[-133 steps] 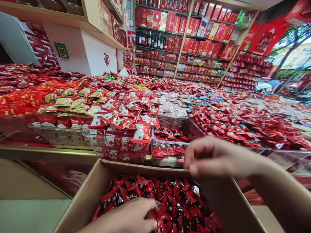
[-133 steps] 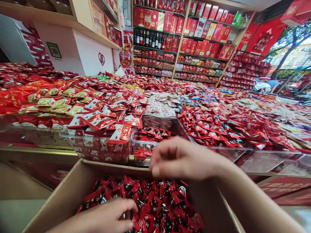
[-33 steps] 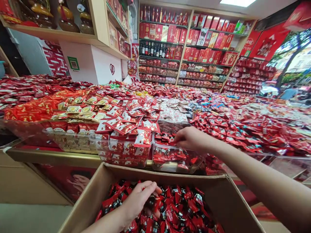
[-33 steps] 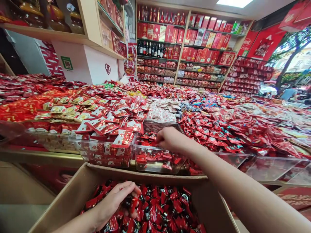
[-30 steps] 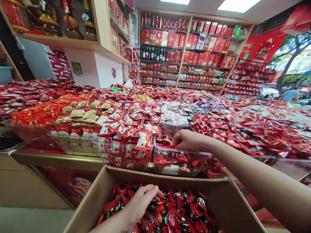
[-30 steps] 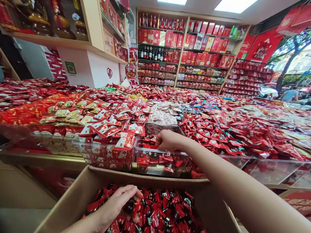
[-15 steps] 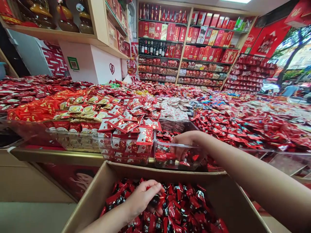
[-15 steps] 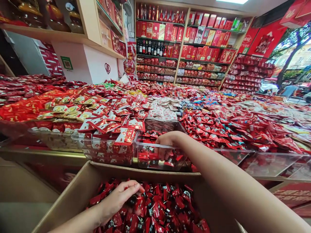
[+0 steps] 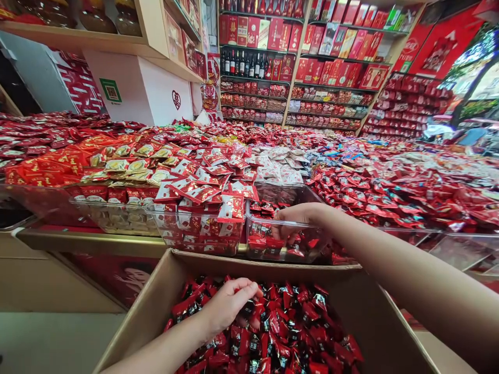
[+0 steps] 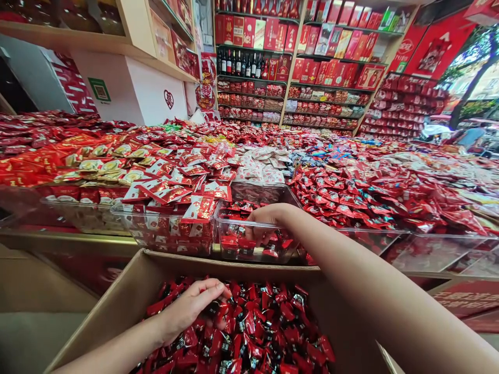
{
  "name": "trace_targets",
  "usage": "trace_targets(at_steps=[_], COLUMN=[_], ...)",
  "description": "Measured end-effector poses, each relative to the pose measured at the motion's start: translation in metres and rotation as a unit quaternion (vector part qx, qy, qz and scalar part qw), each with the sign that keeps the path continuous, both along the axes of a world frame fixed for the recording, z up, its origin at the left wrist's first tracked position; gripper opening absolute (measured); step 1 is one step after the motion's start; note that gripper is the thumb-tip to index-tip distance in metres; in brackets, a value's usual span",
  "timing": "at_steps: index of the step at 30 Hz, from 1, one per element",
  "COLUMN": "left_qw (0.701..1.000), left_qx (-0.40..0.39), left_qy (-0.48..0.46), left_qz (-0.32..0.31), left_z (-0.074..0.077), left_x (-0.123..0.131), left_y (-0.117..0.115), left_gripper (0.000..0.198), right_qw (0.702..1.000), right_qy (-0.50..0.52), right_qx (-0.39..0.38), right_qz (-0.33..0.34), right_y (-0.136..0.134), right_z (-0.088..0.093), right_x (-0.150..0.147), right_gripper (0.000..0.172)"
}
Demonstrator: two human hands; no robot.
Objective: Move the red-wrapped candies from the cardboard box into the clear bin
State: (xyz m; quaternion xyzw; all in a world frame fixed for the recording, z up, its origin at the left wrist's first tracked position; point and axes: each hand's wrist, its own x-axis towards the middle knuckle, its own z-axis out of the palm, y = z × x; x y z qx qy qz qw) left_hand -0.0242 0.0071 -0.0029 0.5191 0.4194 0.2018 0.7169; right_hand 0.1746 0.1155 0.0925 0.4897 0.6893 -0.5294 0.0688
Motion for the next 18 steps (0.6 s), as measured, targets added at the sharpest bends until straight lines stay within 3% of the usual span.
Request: trace_targets(at_steps=[7, 13, 15, 18], left_qw=[1.0, 0.983, 0.969, 0.952], left_qx=[-0.014, -0.128, -0.174, -0.21], left_qy=[-0.01, -0.121, -0.169, -0.217], left_qz=[0.007, 0.042, 0.043, 0.048], left_z=[-0.002, 0.002, 0.005, 0.007], left_x=[-0.001, -0.003, -0.004, -0.006], left_y=[0.0, 0.0, 0.001, 0.002], left_gripper=[0.032, 0.033, 0.035, 0.034], right_qw=[0.999, 0.998, 0.994, 0.969], right_qy=[0.0, -0.015, -0.028, -0.007], right_qx=[0.04, 0.055, 0.101, 0.241], right_qz=[-0.004, -0.023, -0.043, -0.056], right_y=[0.003, 0.003, 0.004, 0.007], right_z=[-0.003, -0.006, -0.005, 0.005], right_x=[0.002, 0.002, 0.001, 0.001], right_gripper=[0.016, 0.014, 0.008, 0.005])
